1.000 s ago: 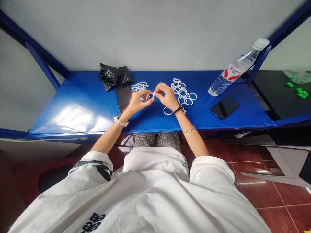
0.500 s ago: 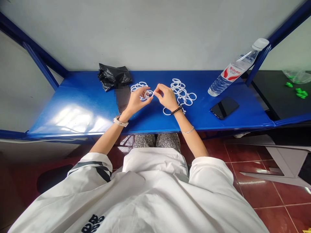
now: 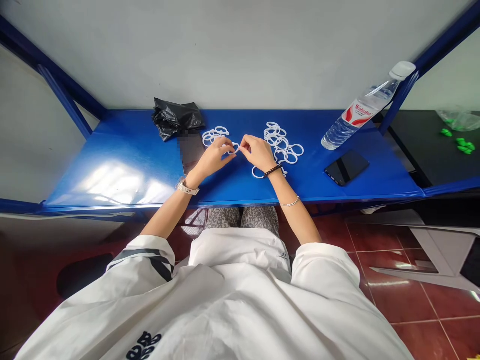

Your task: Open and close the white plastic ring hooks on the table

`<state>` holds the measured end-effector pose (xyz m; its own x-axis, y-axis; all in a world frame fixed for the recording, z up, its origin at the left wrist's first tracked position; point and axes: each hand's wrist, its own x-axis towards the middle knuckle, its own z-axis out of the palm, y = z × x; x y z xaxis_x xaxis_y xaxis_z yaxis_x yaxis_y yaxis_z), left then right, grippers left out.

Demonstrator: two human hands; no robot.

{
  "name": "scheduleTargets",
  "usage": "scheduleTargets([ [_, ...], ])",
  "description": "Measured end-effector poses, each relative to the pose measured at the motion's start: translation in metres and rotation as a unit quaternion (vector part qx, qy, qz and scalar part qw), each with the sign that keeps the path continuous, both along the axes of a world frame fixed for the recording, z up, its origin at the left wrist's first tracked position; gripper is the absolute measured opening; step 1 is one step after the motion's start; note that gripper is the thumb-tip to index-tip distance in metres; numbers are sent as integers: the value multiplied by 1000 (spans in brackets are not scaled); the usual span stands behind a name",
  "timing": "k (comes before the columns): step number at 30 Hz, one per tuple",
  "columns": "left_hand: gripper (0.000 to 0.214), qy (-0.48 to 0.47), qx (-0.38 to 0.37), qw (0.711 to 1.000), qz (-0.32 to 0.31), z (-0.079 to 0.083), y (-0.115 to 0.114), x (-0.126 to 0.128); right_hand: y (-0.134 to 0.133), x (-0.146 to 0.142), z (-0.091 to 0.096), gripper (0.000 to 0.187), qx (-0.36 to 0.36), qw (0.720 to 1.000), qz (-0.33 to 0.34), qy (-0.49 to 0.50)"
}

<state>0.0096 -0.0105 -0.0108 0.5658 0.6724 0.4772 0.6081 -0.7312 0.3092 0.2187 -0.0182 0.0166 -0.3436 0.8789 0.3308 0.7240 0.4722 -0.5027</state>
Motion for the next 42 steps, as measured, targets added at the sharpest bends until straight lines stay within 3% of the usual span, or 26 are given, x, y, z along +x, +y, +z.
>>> scheduleTargets([
  [4, 24, 29, 2, 1000, 11, 0, 1, 0, 0, 0, 0, 12, -6, 1000, 3, 4],
  [8, 23, 28, 6, 996, 79, 0, 5, -1, 3, 6, 2, 18, 5, 999, -42, -1],
  [12, 20, -16, 3, 987, 159, -8, 12, -9, 8, 19, 3, 20, 14, 994, -109, -11],
  [18, 23, -47, 6, 981, 189, -21, 20, -17, 13, 36, 0, 16, 12, 990, -136, -34],
  [22, 28, -51, 17, 981, 185, -21, 18, -14, 10, 34, 4, 7, -30, 989, -121, -73],
  [27, 25, -54, 14, 981, 187, -15, 15, -11, 5, 32, 11, 17, -69, 987, -89, -114],
  [33, 23, -53, 10, 985, 163, -5, 8, -5, 12, 41, -3, 17, -75, 987, -28, -140],
  [37, 24, -38, -1, 991, 126, 3, 1, 1, 16, 39, -8, 16, -48, 993, -15, -108],
  [42, 25, -70, -31, 996, 47, 9, -6, 5, 13, 25, 1, 20, 50, 999, 0, -7],
])
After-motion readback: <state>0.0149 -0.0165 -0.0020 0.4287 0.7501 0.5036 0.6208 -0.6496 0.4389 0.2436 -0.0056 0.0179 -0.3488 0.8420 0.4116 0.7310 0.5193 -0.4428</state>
